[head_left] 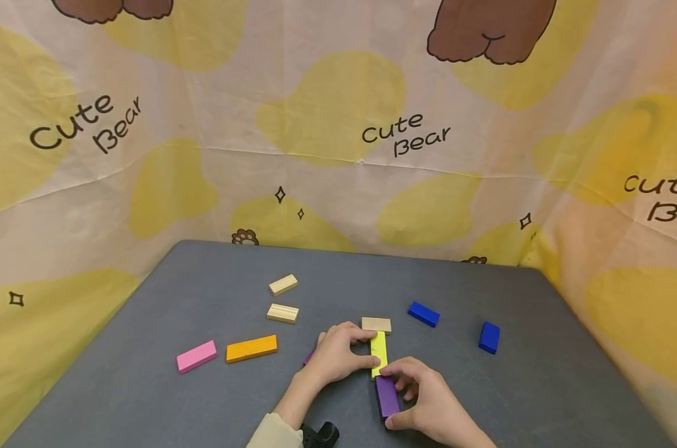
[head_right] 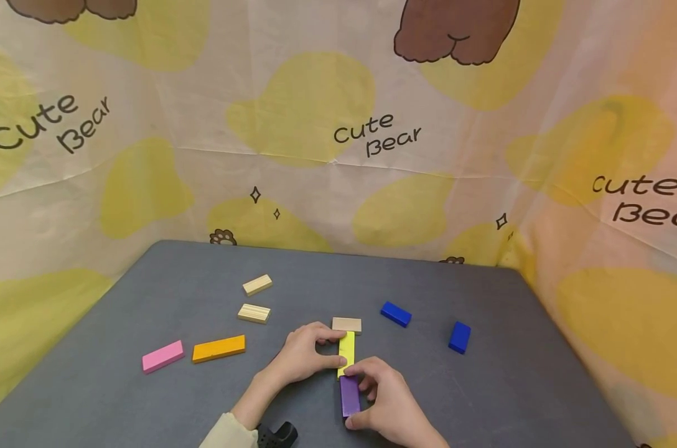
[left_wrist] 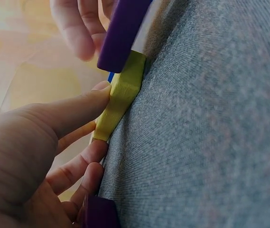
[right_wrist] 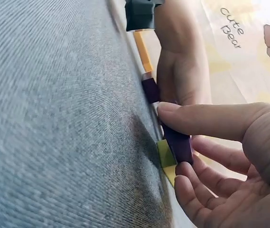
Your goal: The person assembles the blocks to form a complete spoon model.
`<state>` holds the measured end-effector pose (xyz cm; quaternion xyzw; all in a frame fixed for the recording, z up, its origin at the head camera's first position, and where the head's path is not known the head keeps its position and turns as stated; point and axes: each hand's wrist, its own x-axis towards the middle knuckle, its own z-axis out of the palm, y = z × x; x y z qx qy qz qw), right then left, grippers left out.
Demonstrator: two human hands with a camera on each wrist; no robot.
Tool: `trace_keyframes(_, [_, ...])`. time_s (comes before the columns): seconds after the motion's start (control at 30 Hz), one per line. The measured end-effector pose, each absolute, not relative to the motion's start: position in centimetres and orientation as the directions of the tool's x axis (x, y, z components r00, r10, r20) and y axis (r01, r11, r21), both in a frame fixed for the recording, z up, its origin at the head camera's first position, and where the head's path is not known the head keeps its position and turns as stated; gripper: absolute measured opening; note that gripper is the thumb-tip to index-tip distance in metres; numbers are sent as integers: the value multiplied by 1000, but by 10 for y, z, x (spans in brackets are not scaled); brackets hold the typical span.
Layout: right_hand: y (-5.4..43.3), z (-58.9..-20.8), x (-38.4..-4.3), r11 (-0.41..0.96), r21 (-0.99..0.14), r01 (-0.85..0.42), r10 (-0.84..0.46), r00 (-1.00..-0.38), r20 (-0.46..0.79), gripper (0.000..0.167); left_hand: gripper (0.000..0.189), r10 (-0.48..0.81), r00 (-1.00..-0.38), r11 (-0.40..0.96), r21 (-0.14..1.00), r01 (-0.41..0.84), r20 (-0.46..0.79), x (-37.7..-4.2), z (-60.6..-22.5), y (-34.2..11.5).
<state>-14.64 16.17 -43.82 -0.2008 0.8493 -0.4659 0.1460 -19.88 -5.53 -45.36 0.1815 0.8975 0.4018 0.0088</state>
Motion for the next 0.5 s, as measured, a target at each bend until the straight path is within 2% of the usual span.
trace_keyframes(0.23, [158,-441,-146,490,-827,-276,-514,-858,-19,60,49,332,-933,614,720,323,136,-202,-458,-55])
trace_keyframes(0.5, [154,-442,-145,521,-807,-279,-505,-863,-27,59,50,333,-931,614,714,336,151,-204,-462,-55])
